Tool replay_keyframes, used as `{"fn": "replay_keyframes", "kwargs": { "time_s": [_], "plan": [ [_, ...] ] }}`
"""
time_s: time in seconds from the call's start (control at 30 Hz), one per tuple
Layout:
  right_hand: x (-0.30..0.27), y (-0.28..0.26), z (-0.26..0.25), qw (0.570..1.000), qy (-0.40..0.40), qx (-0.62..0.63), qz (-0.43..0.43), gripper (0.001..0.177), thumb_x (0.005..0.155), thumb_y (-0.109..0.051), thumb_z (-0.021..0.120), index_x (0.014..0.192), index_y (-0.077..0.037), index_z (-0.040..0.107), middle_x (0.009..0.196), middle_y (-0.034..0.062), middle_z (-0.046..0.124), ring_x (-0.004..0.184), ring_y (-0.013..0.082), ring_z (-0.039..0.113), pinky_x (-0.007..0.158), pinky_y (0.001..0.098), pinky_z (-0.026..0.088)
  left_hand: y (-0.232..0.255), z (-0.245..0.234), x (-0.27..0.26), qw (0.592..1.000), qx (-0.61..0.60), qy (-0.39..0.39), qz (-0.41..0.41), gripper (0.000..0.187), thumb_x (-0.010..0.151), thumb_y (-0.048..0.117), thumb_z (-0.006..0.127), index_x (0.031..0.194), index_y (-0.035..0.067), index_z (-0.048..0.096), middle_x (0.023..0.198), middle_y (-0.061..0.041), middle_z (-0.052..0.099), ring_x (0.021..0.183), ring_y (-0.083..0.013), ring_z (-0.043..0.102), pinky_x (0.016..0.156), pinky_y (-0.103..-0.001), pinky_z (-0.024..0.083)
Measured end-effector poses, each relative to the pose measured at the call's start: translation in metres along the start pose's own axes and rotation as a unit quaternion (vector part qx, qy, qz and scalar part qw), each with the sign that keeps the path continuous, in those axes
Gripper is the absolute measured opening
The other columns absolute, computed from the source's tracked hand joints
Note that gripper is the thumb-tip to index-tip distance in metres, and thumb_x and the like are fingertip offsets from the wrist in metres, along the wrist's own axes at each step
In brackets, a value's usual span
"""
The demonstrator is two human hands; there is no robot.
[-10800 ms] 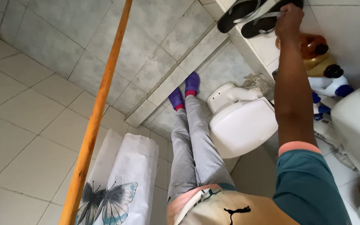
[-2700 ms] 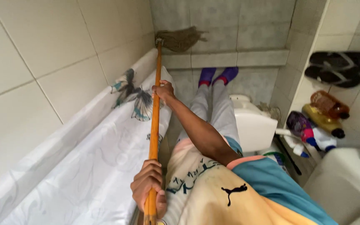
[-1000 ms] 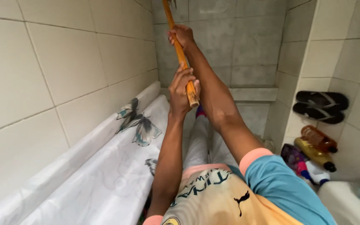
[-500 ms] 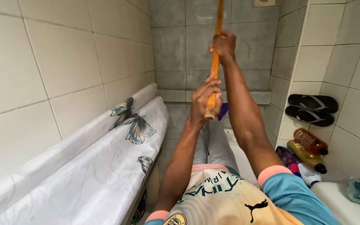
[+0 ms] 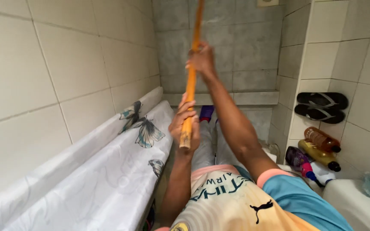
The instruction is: Mopping the bathroom floor with a wet mop.
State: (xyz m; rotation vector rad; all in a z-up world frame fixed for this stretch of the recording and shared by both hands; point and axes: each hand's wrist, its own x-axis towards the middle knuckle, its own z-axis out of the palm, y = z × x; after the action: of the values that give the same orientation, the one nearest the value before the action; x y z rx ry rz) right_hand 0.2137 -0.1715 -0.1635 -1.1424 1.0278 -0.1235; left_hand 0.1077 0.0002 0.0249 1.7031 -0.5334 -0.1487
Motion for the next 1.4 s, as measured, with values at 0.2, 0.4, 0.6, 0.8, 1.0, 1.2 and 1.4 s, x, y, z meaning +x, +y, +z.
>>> {"fn": "replay_keyframes", "kwargs": {
  "time_s": [0.2, 0.4, 0.6, 0.8, 1.0, 1.2, 1.4],
  "plan": [
    [0.004, 0.047, 0.068, 0.996, -0.075, 0.003, 0.048, 0.051, 0.086, -0.006, 0.067, 0.133, 0.003, 0.05, 0.086, 0.0113, 0.069, 0.06, 0.0197, 0.072, 0.049, 0.0332, 0.064, -0.016, -0.027, -0.004, 0.994, 0.107, 0.013, 0.021, 0.007, 0.088, -0.004, 0.056, 0.09, 0.0, 0.062, 0.109, -0.016, 0.071, 0.137, -0.0404, 0.06, 0.123, -0.055, 0.041],
    [-0.007, 0.098, 0.073, 0.974, -0.161, 0.084, 0.134, 0.057, 0.083, -0.005, 0.071, 0.134, 0.005, 0.049, 0.084, 0.0167, 0.068, 0.059, 0.0231, 0.068, 0.049, 0.0362, 0.061, 0.004, -0.028, -0.008, 0.985, 0.171, -0.029, 0.023, 0.009, 0.084, -0.003, 0.058, 0.089, 0.0, 0.064, 0.099, -0.017, 0.07, 0.126, -0.0396, 0.066, 0.119, -0.057, 0.045],
    [-0.025, 0.08, 0.02, 0.971, -0.097, 0.135, 0.173, 0.059, 0.078, 0.0, 0.074, 0.132, 0.005, 0.05, 0.085, 0.0158, 0.069, 0.059, 0.0221, 0.067, 0.05, 0.0366, 0.06, 0.053, -0.012, 0.007, 0.979, 0.175, -0.098, 0.024, 0.008, 0.086, 0.003, 0.063, 0.093, 0.0, 0.066, 0.095, -0.016, 0.069, 0.118, -0.0401, 0.07, 0.109, -0.05, 0.054],
    [0.04, 0.064, -0.071, 0.982, -0.03, 0.156, 0.098, 0.046, 0.079, 0.001, 0.073, 0.122, 0.009, 0.056, 0.076, 0.0169, 0.068, 0.053, 0.0243, 0.066, 0.046, 0.0391, 0.059, 0.042, 0.04, 0.032, 0.978, 0.122, -0.153, 0.074, 0.006, 0.088, 0.007, 0.065, 0.09, 0.001, 0.064, 0.097, -0.016, 0.069, 0.117, -0.0389, 0.071, 0.105, -0.048, 0.055],
    [0.07, -0.024, -0.114, 0.99, 0.095, -0.104, 0.019, 0.029, 0.083, -0.009, 0.074, 0.106, 0.008, 0.067, 0.078, 0.0151, 0.073, 0.057, 0.0217, 0.071, 0.053, 0.0369, 0.06, -0.004, 0.088, 0.063, 0.991, 0.051, -0.111, 0.046, 0.008, 0.087, 0.006, 0.062, 0.092, 0.0, 0.064, 0.107, -0.017, 0.072, 0.117, -0.0345, 0.071, 0.101, -0.044, 0.058],
    [0.078, -0.032, -0.099, 0.945, 0.212, -0.243, -0.057, 0.034, 0.081, -0.015, 0.08, 0.106, 0.005, 0.067, 0.089, 0.0179, 0.075, 0.076, 0.0205, 0.075, 0.068, 0.0342, 0.061, -0.024, 0.055, 0.07, 0.994, -0.103, -0.044, 0.02, 0.008, 0.094, 0.0, 0.061, 0.097, -0.004, 0.067, 0.109, -0.018, 0.072, 0.123, -0.0359, 0.068, 0.11, -0.047, 0.052],
    [-0.05, -0.082, -0.052, 0.979, 0.171, -0.05, -0.099, 0.063, 0.089, -0.008, 0.07, 0.144, 0.002, 0.042, 0.089, 0.0162, 0.074, 0.063, 0.0226, 0.077, 0.056, 0.0367, 0.064, 0.047, -0.002, 0.047, 0.979, -0.2, -0.021, -0.024, 0.014, 0.09, -0.007, 0.056, 0.101, 0.0, 0.06, 0.109, -0.016, 0.068, 0.131, -0.0437, 0.062, 0.12, -0.057, 0.043]
  ]
}}
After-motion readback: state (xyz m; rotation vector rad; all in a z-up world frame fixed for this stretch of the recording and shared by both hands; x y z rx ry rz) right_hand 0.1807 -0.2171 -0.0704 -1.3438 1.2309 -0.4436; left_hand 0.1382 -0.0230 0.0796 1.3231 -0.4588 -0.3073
